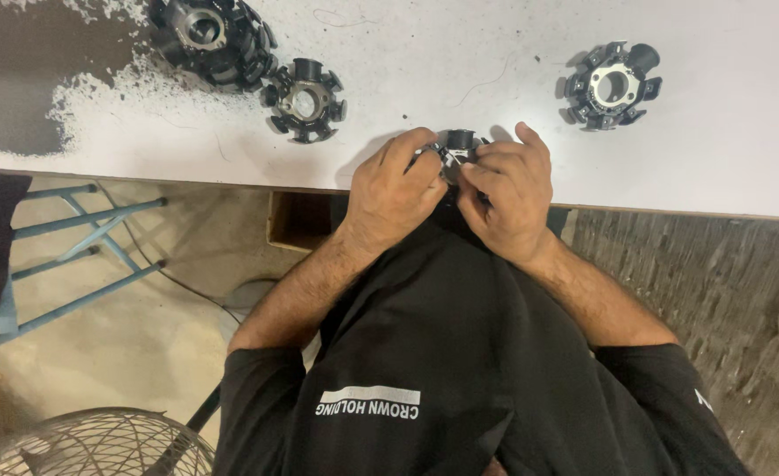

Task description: The person sits at a workbench and assembles small black plastic wheel-like components by hand, fitting small inner parts into the hub of each housing and pressing them together. Finished assemblies are placed in a growing pile on the table, and the person repeatedly picks up the next unassembled housing to continue.

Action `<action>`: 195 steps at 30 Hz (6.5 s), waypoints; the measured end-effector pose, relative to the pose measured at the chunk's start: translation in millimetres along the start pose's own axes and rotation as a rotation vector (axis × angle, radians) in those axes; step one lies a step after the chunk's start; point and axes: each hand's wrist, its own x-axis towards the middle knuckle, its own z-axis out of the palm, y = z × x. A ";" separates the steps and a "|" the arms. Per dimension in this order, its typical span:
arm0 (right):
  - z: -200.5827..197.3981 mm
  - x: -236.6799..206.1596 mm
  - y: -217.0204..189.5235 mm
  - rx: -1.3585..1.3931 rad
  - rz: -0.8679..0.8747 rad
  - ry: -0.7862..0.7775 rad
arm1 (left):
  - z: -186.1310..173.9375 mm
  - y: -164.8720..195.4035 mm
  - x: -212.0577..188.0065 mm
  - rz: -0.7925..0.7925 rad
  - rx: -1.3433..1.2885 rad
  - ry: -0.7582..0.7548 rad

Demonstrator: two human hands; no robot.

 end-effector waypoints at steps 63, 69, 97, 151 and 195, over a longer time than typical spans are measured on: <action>-26.3 11.9 -12.4 -0.015 0.139 -0.043 | 28.7 13.2 9.2 -0.133 -0.059 0.063; -26.2 14.5 -14.8 -0.078 0.124 -0.090 | 29.1 13.2 10.1 -0.122 -0.048 0.054; -11.3 6.3 -1.4 0.083 0.235 0.064 | -11.6 9.4 38.9 -0.004 0.023 -0.123; -61.5 -26.8 57.5 -0.221 0.184 0.045 | -126.7 -110.0 35.9 -0.125 0.384 0.346; -21.5 -3.9 -9.9 0.009 0.244 0.057 | 5.9 15.7 23.4 -0.136 -0.145 -0.136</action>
